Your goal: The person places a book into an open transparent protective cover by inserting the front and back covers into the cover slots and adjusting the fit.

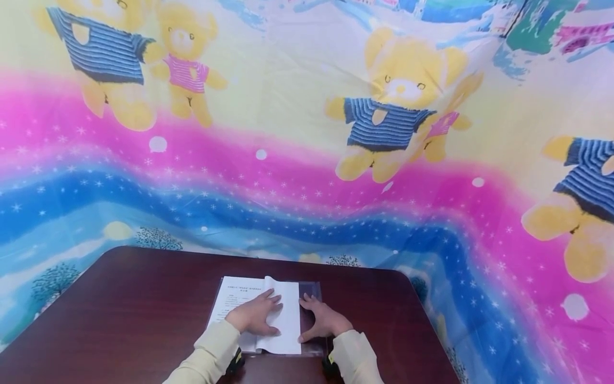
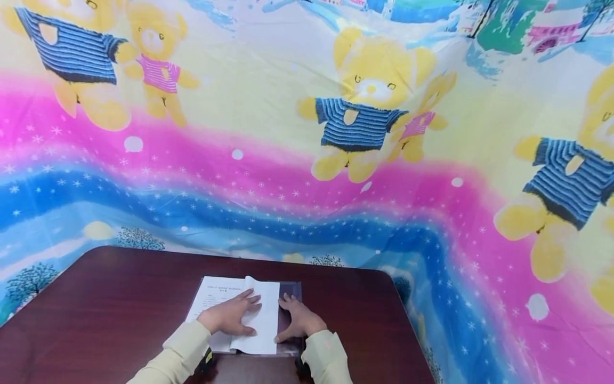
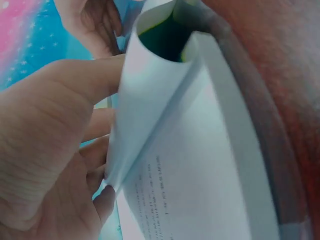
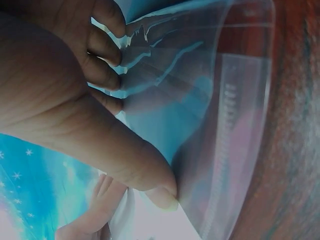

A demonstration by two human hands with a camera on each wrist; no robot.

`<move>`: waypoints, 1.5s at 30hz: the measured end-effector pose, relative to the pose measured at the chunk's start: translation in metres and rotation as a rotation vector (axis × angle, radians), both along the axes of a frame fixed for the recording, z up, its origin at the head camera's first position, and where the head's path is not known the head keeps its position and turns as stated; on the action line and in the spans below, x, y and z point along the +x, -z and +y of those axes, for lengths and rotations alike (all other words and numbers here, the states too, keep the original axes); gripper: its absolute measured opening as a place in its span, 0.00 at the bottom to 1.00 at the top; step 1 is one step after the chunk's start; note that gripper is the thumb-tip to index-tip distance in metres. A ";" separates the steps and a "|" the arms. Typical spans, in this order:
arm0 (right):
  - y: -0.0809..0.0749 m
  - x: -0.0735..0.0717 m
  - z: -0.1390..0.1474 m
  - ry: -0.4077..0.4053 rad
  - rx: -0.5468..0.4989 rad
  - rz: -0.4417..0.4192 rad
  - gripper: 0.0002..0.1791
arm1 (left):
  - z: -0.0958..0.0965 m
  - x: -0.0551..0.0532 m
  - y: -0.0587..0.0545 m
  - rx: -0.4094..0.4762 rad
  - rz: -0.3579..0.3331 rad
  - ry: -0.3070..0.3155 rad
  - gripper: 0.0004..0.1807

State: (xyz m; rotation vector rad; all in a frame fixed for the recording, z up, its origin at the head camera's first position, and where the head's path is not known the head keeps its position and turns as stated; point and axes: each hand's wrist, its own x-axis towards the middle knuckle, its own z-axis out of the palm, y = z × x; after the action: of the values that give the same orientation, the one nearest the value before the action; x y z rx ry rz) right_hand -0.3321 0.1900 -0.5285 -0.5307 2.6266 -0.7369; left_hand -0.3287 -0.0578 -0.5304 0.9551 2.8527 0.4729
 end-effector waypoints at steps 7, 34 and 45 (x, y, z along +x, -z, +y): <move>0.003 -0.002 -0.001 -0.004 0.008 0.009 0.54 | -0.003 -0.001 0.005 0.033 -0.005 0.015 0.38; -0.002 0.002 -0.004 0.001 0.007 0.004 0.52 | -0.002 0.003 0.010 0.160 -0.029 0.028 0.43; -0.001 0.005 -0.006 -0.009 0.031 0.052 0.53 | 0.002 0.002 0.016 0.158 0.004 0.046 0.44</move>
State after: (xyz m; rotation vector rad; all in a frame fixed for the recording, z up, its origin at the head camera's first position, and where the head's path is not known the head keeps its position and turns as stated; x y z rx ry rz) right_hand -0.3269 0.1842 -0.5273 -0.5598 2.6776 -0.6871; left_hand -0.3271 -0.0561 -0.5464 1.0449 2.8239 0.7017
